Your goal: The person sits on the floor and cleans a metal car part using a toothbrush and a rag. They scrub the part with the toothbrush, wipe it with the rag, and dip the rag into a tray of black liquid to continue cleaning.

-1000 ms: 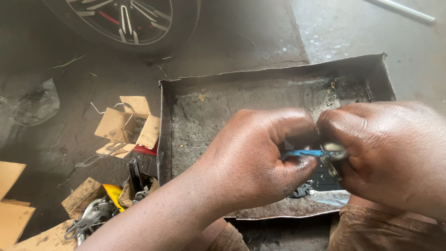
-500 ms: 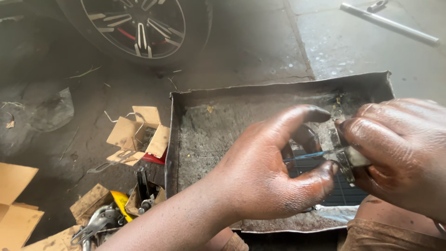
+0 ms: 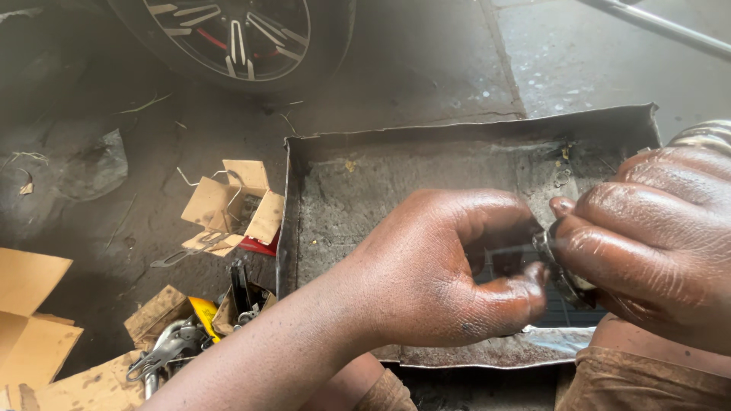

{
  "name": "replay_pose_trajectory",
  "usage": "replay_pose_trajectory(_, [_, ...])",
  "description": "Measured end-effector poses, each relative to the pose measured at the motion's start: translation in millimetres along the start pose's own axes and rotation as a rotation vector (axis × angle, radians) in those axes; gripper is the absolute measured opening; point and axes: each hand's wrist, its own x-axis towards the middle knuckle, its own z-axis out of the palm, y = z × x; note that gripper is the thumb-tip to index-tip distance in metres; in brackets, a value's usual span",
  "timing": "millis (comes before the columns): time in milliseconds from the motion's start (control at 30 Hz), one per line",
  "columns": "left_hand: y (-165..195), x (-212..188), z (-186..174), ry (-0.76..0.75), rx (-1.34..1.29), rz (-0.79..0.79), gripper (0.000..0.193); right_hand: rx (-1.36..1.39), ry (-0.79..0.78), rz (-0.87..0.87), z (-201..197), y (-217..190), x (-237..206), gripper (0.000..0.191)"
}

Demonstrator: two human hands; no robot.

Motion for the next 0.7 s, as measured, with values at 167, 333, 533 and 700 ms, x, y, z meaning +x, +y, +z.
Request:
replay_pose_trajectory(167, [2.7,-0.9,-1.7,0.037,0.083,-0.01,0.031,-0.014,-0.077,0.007,0.8,4.9,-2.8,0.02])
replay_pose_trajectory(333, [10.1,-1.8,-4.1,0.233,0.554,0.403,0.046,0.04,-0.007,0.108,2.1,8.1,-2.2,0.035])
replay_pose_trajectory(533, [4.4,-3.7,-4.4,0.182,0.638,0.286,0.035,0.042,-0.035,0.251,-2.5,11.6,-2.7,0.053])
replay_pose_trajectory(700, [-10.6,-0.6,0.2,0.173,0.665,0.387,0.028,0.072,0.066,0.249,-4.9,5.5,-2.6,0.039])
